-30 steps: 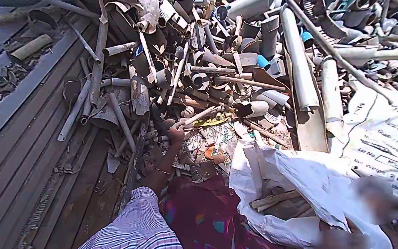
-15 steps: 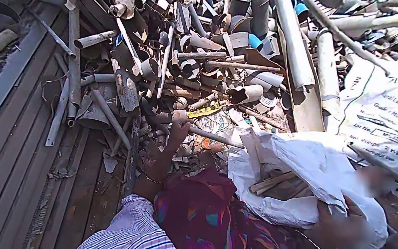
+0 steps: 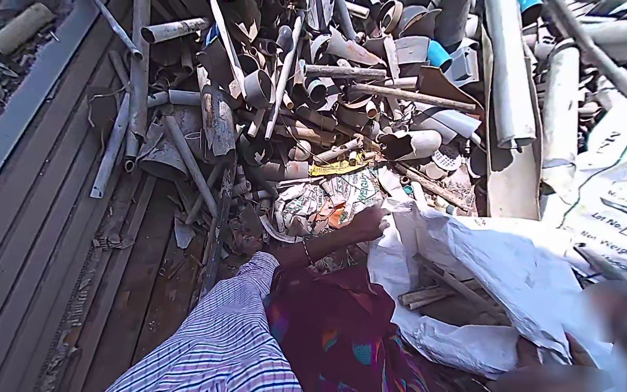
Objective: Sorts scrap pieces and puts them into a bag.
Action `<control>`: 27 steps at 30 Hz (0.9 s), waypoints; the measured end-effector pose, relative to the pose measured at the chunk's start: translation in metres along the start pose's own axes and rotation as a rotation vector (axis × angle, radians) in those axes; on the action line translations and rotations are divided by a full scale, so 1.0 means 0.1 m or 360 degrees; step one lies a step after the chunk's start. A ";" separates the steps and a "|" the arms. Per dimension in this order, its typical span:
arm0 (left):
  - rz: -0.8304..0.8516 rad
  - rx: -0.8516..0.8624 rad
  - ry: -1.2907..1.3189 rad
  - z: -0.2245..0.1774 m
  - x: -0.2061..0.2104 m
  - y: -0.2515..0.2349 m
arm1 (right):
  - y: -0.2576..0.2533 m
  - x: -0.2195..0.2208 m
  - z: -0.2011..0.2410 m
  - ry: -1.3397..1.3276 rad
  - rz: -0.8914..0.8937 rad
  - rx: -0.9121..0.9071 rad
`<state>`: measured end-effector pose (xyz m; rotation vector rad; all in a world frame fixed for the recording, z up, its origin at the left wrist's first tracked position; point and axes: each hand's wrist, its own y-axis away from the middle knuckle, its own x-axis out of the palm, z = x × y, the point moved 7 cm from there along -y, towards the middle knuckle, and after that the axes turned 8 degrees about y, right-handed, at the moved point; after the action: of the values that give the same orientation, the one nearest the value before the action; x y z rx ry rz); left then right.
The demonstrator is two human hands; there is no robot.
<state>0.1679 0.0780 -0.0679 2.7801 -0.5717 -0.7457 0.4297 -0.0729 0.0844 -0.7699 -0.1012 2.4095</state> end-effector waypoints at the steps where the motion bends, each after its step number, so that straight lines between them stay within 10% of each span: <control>1: -0.0235 -0.0072 -0.0099 0.24 -0.25 -0.09 | -0.01 -0.01 -0.03 -0.0010 0.0003 -0.0035; 8: -0.0542 -0.0452 -0.0743 1.21 -1.52 -0.77 | -0.02 0.02 -0.07 0.0003 0.0011 -0.0043; 27: -0.0623 -0.0459 -0.0646 1.23 -1.55 -0.71 | -0.01 0.09 -0.06 -0.0014 0.0012 -0.0034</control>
<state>0.0031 0.1947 -0.1255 2.5008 0.0362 -1.3703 0.4272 -0.0676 0.0748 -0.7710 -0.1283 2.4228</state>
